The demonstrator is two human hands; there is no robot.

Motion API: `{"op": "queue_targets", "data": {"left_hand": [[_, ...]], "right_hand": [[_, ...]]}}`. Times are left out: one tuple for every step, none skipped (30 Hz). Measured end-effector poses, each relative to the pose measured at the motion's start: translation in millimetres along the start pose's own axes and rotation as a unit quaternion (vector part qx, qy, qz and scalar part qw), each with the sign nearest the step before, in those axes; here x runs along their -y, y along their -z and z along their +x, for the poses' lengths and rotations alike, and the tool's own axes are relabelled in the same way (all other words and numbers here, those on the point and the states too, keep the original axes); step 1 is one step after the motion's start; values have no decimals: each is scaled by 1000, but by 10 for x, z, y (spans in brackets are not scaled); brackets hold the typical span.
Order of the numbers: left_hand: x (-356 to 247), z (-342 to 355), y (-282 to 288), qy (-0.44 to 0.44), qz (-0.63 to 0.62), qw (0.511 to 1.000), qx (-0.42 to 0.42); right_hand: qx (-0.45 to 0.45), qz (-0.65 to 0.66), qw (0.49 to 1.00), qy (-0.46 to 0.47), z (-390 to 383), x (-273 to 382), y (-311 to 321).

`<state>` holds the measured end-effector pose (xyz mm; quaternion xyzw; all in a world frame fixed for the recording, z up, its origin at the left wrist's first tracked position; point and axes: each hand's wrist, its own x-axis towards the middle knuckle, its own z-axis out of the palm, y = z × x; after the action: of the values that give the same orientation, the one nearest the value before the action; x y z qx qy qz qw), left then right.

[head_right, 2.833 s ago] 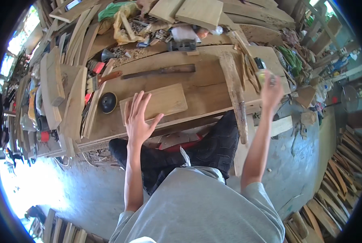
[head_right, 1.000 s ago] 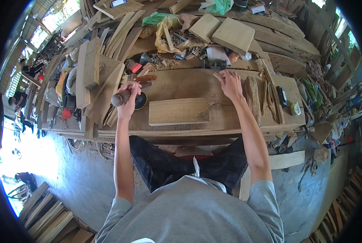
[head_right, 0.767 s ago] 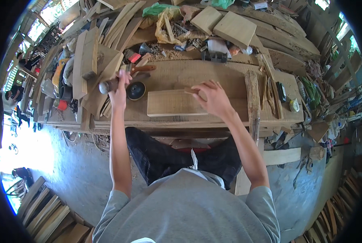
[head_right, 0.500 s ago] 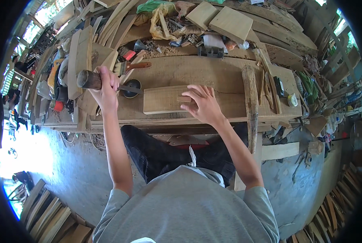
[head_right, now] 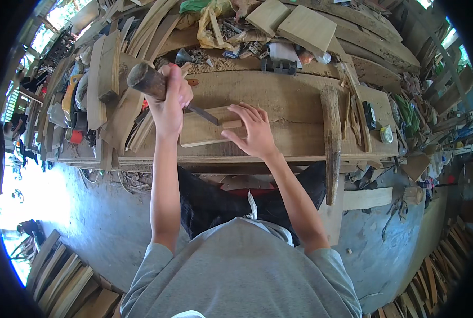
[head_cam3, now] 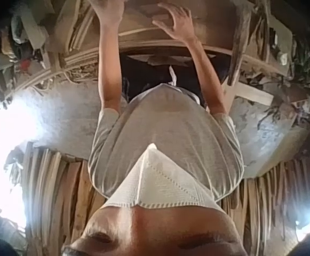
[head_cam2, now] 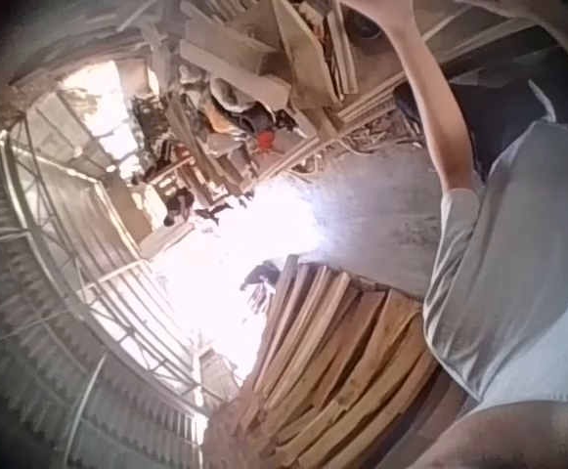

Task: Measuring, carving with a chisel and mallet, sanding, and brushing a wood block on a workbench.

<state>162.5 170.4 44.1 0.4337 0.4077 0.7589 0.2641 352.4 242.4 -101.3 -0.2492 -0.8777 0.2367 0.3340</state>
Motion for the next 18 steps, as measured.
{"op": "queue_targets", "data": {"left_hand": [[-3, 28, 31, 9, -10, 1000, -2], [1, 53, 51, 19, -21, 1000, -4], [-13, 70, 36, 27, -23, 999, -30], [-3, 73, 48, 28, -22, 999, -30], [7, 75, 66, 26, -36, 998, -39], [1, 77, 104, 23, -48, 997, -50], [9, 82, 147, 17, -45, 998, -49], [6, 74, 185, 16, -42, 998, -50], [1, 74, 193, 12, -41, 998, -43], [-4, 73, 198, 8, -40, 999, -35], [-4, 65, 191, 7, -40, 999, -35], [-14, 55, 150, 7, -37, 999, -33], [-24, 43, 123, 7, -35, 999, -30], [-31, 25, 116, 6, -36, 999, -29], [-40, -7, 114, -9, -22, 999, -22], [-46, -29, 110, -24, -7, 1000, -14], [-57, -35, 119, -23, -8, 1000, -13], [-105, -32, 122, -19, -22, 1000, -11]], "right_hand": [[-25, 5, 1000, -1, -19, -58, -6], [-26, 6, 1000, 0, -22, -118, -5], [-26, 26, 999, 7, -22, -150, 2], [-27, 46, 998, 14, -27, -173, -4], [-26, 47, 998, 13, -41, -186, -16], [-23, 23, 999, 17, -16, -140, -13], [-20, -2, 1000, 21, 12, -93, -11], [-19, 0, 1000, 22, 48, -40, -24], [-15, -25, 999, 19, 78, -1, -37], [-10, -50, 999, 17, 101, 27, -46], [-11, -49, 999, 17, 119, 40, -52], [-13, -56, 998, 20, 130, 27, -59], [-16, -62, 998, 22, 137, 14, -62], [-17, -63, 998, 22, 131, 5, -59], [-25, -58, 998, 26, 107, 8, -58], [-33, -53, 998, 30, 90, 6, -58], [-33, -54, 998, 29, 86, 4, -71], [-42, -57, 997, 25, 85, 15, -88]]}}
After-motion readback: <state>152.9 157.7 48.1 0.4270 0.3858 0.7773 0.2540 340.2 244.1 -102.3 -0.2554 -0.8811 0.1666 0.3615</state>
